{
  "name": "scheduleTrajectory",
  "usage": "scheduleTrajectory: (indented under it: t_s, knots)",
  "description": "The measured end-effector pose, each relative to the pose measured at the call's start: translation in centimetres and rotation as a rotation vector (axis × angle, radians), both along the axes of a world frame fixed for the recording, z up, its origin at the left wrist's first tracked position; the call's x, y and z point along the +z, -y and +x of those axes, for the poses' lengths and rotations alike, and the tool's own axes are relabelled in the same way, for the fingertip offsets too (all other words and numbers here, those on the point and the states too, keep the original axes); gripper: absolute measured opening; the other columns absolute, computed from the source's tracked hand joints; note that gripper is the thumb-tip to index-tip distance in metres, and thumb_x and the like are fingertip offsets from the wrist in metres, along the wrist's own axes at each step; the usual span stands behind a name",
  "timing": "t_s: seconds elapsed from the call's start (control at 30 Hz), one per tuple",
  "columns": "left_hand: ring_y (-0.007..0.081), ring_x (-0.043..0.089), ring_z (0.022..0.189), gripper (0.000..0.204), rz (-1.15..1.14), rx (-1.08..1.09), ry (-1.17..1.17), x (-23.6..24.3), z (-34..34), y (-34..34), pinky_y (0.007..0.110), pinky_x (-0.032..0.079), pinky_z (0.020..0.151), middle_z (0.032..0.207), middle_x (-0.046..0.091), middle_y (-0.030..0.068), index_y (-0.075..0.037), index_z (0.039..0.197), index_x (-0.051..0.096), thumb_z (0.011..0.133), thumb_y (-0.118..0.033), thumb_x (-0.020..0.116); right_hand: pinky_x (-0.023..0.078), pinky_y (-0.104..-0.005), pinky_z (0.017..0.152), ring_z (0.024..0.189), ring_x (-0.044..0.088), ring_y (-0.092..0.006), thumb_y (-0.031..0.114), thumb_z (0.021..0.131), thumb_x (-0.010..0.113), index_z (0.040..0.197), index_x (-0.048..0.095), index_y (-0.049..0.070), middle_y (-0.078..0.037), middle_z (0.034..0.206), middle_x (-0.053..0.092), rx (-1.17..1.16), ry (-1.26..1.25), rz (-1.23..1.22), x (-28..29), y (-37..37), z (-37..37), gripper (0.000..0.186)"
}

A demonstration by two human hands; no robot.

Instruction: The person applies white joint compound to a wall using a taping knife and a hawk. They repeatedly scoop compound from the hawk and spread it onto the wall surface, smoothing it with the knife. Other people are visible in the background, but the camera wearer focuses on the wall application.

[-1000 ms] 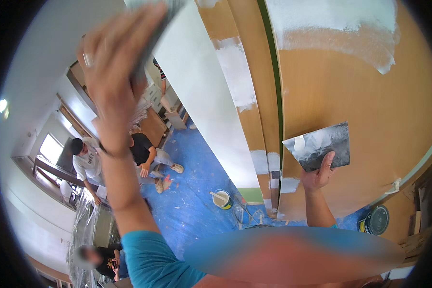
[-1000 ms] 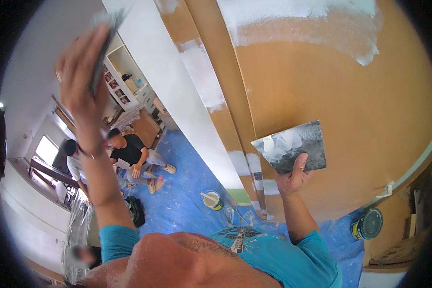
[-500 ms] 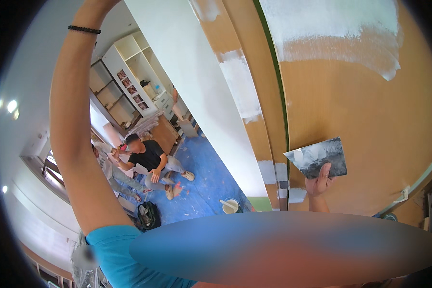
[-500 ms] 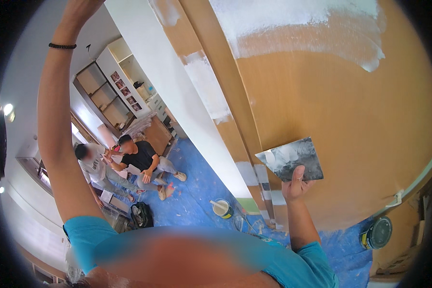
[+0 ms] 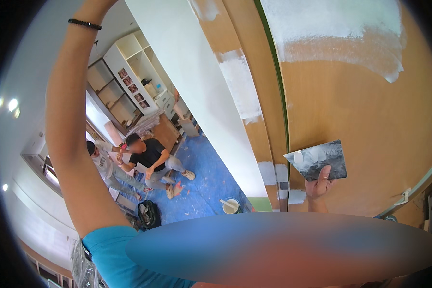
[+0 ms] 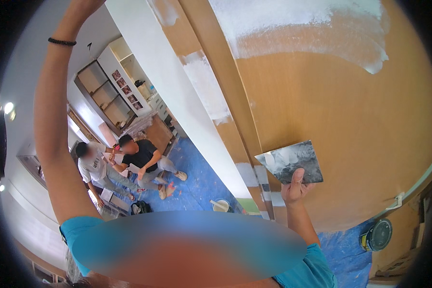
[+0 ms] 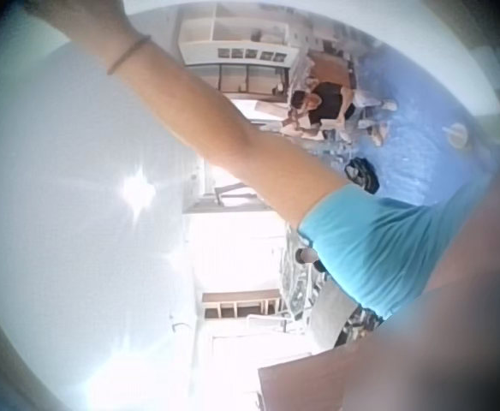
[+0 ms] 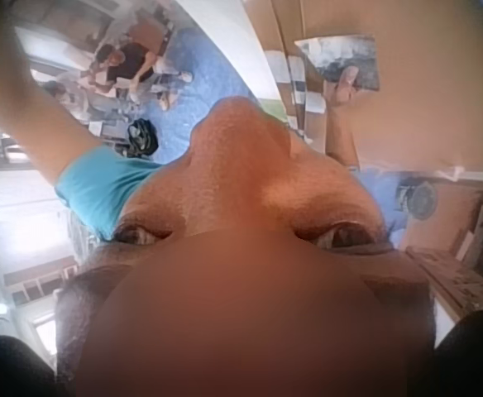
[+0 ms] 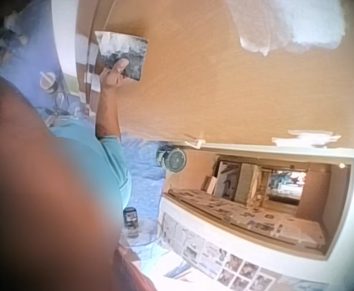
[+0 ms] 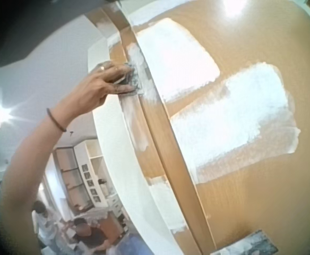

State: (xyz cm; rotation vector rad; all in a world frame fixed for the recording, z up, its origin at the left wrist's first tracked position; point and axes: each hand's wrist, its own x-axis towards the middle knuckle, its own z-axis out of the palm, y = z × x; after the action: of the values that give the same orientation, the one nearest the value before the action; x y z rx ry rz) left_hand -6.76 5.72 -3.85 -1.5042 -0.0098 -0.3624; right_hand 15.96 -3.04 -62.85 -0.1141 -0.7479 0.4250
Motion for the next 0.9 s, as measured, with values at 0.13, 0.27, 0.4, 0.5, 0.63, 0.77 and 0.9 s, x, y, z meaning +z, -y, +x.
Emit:
scheduleTrajectory:
  t_s: [0.13,0.27,0.4,0.5,0.63,0.77,0.9]
  knots:
    - [0.0277,0.053,0.131,0.059,-0.08,0.035,0.011,0.8,0.5,0.5,0.038,0.041,0.12,0.143,0.061,0.0053,-0.029,0.114,0.078,0.081,0.017,0.057,0.053,-0.0464,0.101,0.119,0.062,-0.027,0.018,0.104,0.059,0.141,0.047,0.002,-0.014,0.135,0.059,-0.009,0.008,-0.017,0.1,0.1,0.0,0.042]
    - [0.0274,0.054,0.13,0.061,-0.126,0.065,-0.018,0.8,0.9,1.4,0.038,0.041,0.12,0.142,0.061,0.0059,-0.029,0.115,0.077,0.082,0.017,0.056,0.053,-0.0457,0.1,0.119,0.062,-0.0263,0.017,0.104,0.059,0.14,0.048,0.003,-0.014,0.134,0.06,0.002,-0.005,-0.024,0.2,0.1,0.0,0.041]
    - [0.0264,0.054,0.129,0.06,-0.104,0.125,0.067,-0.4,1.2,2.2,0.038,0.041,0.121,0.141,0.062,0.0058,-0.028,0.116,0.077,0.083,0.018,0.055,0.052,-0.0441,0.101,0.12,0.061,-0.0251,0.012,0.102,0.061,0.139,0.049,0.002,-0.014,0.134,0.059,-0.009,0.013,-0.037,0.1,0.1,0.1,0.041]
    - [0.0254,0.055,0.129,0.059,-0.11,0.17,0.097,-0.9,1.3,2.8,0.038,0.039,0.122,0.14,0.063,0.0059,-0.026,0.116,0.077,0.083,0.018,0.055,0.052,-0.0426,0.101,0.12,0.061,-0.0246,0.009,0.1,0.062,0.138,0.049,0.0,-0.015,0.134,0.059,0.018,-0.008,-0.013,0.2,0.2,0.2,0.041]
    - [0.0247,0.058,0.124,0.056,-0.005,0.19,0.063,-1.1,1.7,3.4,0.038,0.041,0.12,0.136,0.066,0.0075,-0.022,0.116,0.077,0.084,0.018,0.053,0.052,-0.0419,0.102,0.119,0.061,-0.0241,0.009,0.099,0.063,0.136,0.051,-0.002,-0.015,0.133,0.061,0.016,0.016,-0.014,0.4,0.3,0.2,0.04]
    - [0.023,0.062,0.117,0.051,-0.024,0.306,0.055,-0.6,2.8,4.9,0.04,0.047,0.111,0.126,0.071,0.0096,-0.017,0.112,0.08,0.085,0.017,0.052,0.052,-0.0404,0.101,0.117,0.062,-0.0233,0.011,0.099,0.064,0.133,0.053,-0.002,-0.015,0.131,0.062,0.006,-0.014,-0.051,0.4,0.2,0.0,0.038]
    - [0.0209,0.063,0.115,0.049,-0.199,0.402,0.167,-0.4,4.5,6.6,0.041,0.047,0.107,0.12,0.072,0.0104,-0.015,0.107,0.081,0.084,0.017,0.051,0.052,-0.0385,0.099,0.116,0.062,-0.0226,0.014,0.099,0.065,0.132,0.054,-0.003,-0.014,0.13,0.062,-0.03,0.025,-0.066,0.0,-0.1,0.3,0.038]
